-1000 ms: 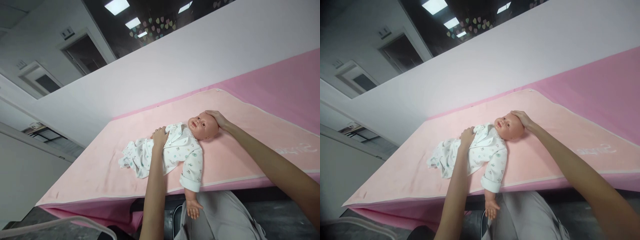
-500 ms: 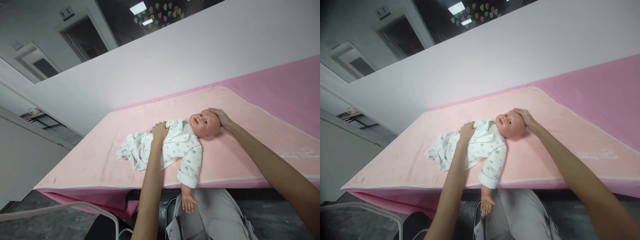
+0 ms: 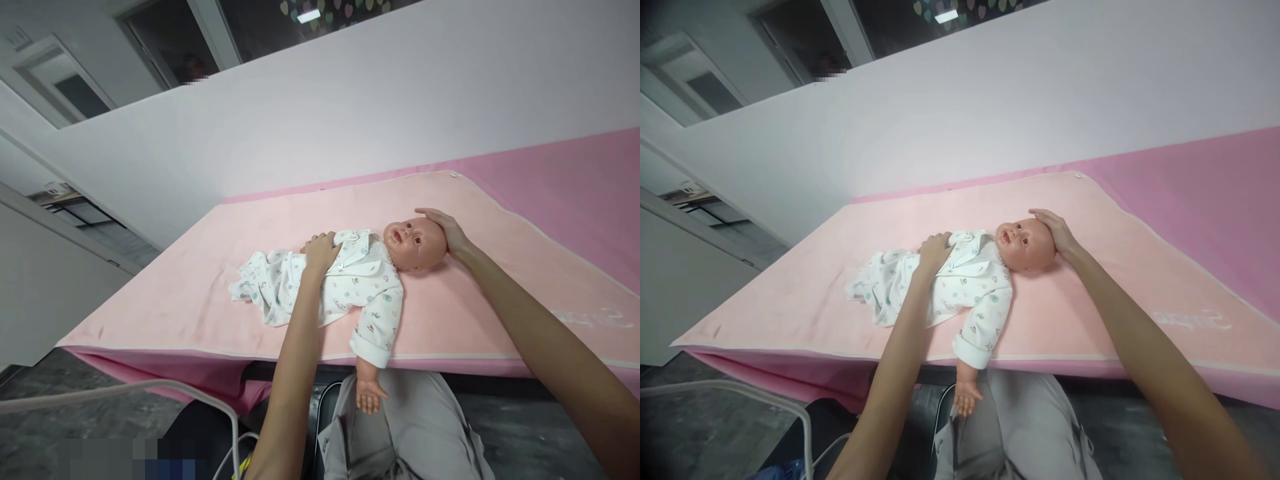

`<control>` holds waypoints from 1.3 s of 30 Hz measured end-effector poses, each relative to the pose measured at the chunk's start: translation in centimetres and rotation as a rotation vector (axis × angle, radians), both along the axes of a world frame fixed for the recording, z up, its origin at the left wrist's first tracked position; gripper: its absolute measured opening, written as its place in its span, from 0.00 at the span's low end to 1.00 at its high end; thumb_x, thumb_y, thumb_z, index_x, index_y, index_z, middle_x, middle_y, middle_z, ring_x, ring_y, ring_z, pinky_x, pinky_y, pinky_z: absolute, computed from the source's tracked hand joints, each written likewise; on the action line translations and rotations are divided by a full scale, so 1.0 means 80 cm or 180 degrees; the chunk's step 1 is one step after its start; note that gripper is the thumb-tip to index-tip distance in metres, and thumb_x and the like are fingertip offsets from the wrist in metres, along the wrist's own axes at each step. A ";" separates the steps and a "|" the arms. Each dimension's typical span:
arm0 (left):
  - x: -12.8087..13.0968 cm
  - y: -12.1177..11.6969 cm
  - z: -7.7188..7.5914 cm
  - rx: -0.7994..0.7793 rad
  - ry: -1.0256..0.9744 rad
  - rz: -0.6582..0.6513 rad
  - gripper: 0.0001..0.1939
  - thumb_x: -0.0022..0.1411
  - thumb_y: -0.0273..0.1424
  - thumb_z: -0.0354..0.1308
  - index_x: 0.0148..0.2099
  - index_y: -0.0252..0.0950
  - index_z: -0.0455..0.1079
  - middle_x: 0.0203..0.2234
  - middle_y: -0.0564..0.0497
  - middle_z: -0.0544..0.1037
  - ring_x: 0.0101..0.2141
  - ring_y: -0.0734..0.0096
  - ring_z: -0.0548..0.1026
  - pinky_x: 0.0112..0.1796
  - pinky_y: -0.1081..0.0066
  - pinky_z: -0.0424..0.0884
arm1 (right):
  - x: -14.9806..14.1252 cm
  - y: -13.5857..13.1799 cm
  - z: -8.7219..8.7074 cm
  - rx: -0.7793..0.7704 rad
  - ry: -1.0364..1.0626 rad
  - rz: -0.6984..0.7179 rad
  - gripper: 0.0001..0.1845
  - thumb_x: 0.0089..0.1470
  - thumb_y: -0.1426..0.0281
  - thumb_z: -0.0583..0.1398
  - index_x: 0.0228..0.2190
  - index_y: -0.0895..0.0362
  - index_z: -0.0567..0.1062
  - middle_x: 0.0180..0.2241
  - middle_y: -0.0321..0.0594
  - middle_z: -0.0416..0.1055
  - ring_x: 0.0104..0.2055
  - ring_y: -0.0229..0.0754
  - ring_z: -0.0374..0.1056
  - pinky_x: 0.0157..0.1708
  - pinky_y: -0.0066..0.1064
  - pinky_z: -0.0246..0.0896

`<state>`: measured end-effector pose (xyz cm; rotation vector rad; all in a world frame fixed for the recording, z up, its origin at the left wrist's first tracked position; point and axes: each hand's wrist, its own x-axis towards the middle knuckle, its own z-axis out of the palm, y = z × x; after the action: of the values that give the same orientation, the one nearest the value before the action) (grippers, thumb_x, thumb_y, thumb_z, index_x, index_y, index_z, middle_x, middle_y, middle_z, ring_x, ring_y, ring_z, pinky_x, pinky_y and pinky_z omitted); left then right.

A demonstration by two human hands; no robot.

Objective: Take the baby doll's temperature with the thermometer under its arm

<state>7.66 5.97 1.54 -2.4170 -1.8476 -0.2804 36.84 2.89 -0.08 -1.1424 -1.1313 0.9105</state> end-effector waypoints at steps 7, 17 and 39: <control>0.000 0.000 0.000 0.0026 -0.0028 -0.0025 0.21 0.62 0.46 0.40 0.49 0.41 0.63 0.43 0.45 0.72 0.45 0.55 0.66 0.44 0.59 0.61 | 0.001 0.001 -0.001 0.0037 -0.0058 -0.0013 0.19 0.46 0.57 0.58 0.41 0.49 0.73 0.43 0.35 0.72 0.50 0.48 0.64 0.53 0.40 0.57; 0.000 0.000 0.000 -0.0025 -0.0036 0.0020 0.21 0.62 0.46 0.40 0.50 0.42 0.63 0.43 0.46 0.72 0.46 0.56 0.66 0.45 0.59 0.60 | 0.002 0.001 -0.002 -0.0256 0.0102 0.0167 0.18 0.45 0.55 0.58 0.32 0.54 0.76 0.38 0.39 0.74 0.46 0.50 0.67 0.50 0.40 0.60; 0.001 -0.002 0.001 -0.0054 -0.0130 0.0057 0.21 0.61 0.46 0.41 0.50 0.42 0.63 0.44 0.45 0.71 0.47 0.56 0.65 0.45 0.59 0.60 | 0.001 0.002 -0.001 0.0033 0.0040 0.0060 0.15 0.43 0.56 0.60 0.33 0.51 0.75 0.40 0.34 0.73 0.48 0.47 0.65 0.50 0.38 0.60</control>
<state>7.73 5.84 1.64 -2.4223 -1.8948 -0.3164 36.89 3.02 -0.18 -1.1178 -1.1370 0.9241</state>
